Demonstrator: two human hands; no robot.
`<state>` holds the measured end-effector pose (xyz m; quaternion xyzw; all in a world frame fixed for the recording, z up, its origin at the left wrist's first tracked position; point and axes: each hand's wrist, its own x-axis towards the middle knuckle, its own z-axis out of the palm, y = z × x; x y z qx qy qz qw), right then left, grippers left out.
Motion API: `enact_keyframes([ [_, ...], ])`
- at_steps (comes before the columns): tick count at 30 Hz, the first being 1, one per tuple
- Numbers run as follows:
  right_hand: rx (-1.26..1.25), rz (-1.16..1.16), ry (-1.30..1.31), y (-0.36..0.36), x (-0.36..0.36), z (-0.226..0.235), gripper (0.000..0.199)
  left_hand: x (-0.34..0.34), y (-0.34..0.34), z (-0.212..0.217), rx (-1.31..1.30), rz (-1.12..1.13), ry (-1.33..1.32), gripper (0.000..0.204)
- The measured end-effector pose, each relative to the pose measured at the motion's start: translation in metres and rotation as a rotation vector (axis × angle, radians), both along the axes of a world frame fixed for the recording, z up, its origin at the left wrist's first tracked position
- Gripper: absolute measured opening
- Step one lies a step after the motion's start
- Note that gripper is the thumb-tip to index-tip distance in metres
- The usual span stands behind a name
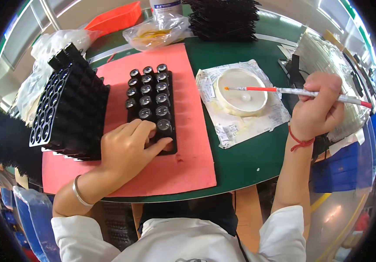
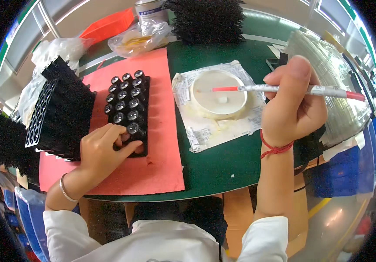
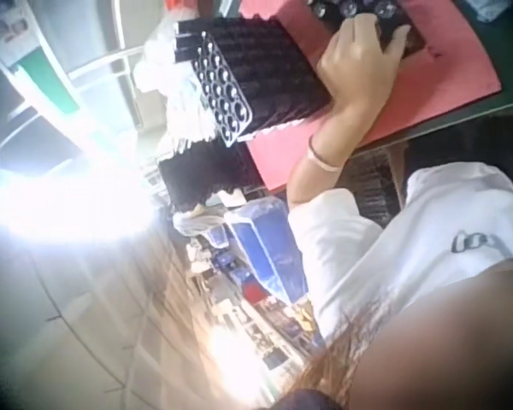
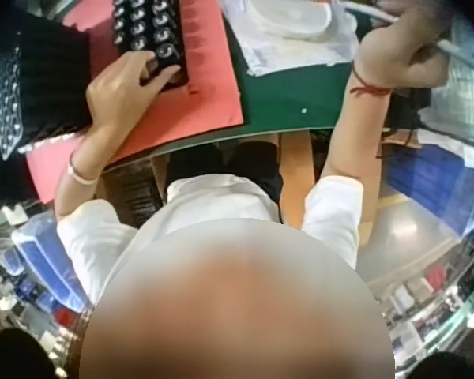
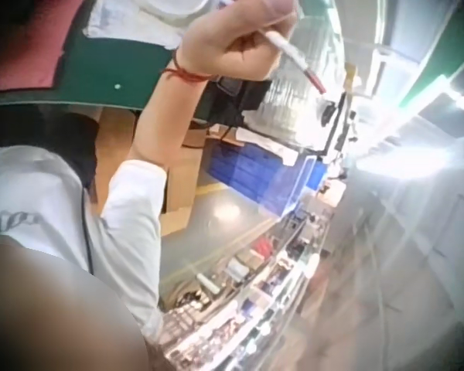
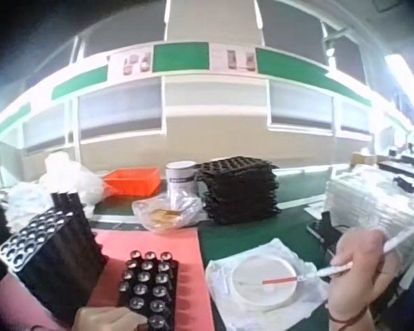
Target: Applying orange sealant to the edges of small black cylindrical components using a brush.
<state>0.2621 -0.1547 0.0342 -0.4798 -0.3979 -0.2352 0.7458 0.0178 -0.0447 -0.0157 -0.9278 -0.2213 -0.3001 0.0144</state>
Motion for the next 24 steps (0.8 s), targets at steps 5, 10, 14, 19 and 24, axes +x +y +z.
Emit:
enact_keyframes([
  [5,0.017,-0.019,-0.119,-0.001,0.000,-0.001,0.035,0.004,0.002,0.001,-0.120,0.012,-0.061,0.024],
  [10,0.081,0.010,-0.234,0.000,0.012,-0.005,0.030,0.007,0.000,0.010,-0.185,-0.013,-0.070,0.022],
  [14,0.010,-0.016,-0.236,0.001,0.009,-0.005,0.026,0.005,0.000,0.010,-0.228,-0.070,-0.125,0.022],
  [19,-0.070,-0.045,-0.176,0.007,0.007,-0.006,0.022,-0.003,0.000,0.008,-0.237,-0.197,-0.106,0.025],
  [24,-0.196,-0.048,-0.126,0.014,0.009,-0.005,0.025,-0.012,-0.007,0.013,-0.794,-0.284,-0.159,0.027],
])
